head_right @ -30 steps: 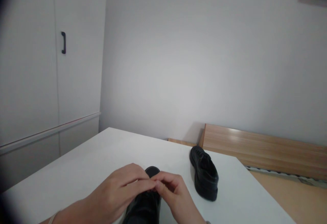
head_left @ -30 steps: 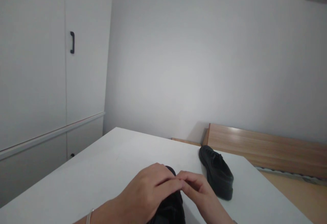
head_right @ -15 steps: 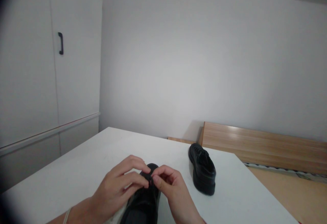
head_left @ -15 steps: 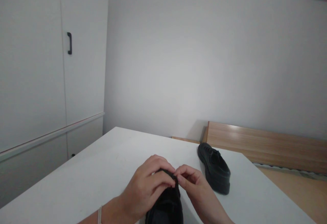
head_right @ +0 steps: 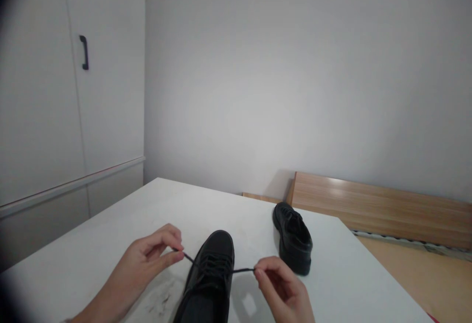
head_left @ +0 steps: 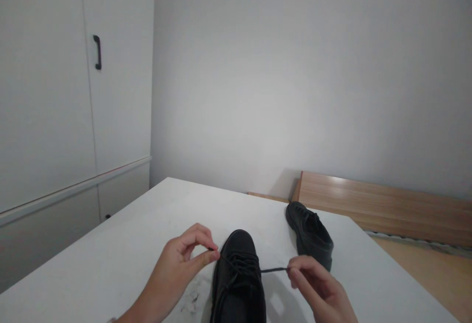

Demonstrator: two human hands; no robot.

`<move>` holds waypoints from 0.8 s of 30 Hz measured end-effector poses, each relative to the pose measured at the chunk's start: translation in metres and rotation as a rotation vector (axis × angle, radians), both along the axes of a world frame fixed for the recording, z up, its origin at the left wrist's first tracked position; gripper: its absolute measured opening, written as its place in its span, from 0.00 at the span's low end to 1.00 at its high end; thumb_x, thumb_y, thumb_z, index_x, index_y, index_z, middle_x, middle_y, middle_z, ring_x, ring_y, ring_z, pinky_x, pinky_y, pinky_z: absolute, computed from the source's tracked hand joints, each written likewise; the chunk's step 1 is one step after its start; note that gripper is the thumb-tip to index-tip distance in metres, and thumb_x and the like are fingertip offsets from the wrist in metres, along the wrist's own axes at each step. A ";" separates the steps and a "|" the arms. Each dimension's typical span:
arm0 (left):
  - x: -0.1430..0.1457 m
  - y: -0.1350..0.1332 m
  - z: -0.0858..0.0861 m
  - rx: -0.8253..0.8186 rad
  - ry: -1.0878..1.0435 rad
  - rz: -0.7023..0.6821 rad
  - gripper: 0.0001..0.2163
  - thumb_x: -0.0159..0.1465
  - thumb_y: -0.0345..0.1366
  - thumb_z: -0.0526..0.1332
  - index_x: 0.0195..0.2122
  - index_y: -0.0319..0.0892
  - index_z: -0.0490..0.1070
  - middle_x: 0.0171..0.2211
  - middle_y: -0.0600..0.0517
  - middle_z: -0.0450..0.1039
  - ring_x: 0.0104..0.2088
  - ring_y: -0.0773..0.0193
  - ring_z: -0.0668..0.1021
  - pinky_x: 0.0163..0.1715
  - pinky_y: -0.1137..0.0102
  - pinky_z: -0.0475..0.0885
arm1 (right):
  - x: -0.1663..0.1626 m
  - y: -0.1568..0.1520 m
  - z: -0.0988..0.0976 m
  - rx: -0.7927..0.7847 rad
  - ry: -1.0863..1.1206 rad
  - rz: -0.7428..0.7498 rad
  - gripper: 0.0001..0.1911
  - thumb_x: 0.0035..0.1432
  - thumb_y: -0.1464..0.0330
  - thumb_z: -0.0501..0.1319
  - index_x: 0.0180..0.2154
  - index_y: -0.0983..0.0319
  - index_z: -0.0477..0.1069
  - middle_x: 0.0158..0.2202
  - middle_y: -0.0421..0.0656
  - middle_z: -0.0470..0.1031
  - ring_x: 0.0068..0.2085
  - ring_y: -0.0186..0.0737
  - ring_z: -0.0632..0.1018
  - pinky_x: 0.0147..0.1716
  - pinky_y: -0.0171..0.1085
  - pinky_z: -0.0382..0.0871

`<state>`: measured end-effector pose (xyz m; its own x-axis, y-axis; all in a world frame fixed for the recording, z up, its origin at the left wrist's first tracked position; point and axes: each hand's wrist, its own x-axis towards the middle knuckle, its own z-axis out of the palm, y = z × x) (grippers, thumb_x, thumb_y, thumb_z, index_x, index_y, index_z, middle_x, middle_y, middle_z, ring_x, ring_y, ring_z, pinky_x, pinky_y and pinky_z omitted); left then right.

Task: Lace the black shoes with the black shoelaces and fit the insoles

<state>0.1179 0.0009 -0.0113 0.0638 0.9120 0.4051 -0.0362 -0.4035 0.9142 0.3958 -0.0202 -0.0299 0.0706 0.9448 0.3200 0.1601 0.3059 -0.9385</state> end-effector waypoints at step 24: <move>0.048 0.009 0.010 -0.275 0.059 -0.385 0.08 0.51 0.34 0.68 0.31 0.36 0.75 0.25 0.52 0.76 0.26 0.66 0.71 0.29 0.71 0.61 | -0.050 0.010 0.037 0.321 -0.249 0.056 0.08 0.62 0.62 0.63 0.33 0.57 0.76 0.48 0.48 0.75 0.50 0.47 0.76 0.47 0.40 0.72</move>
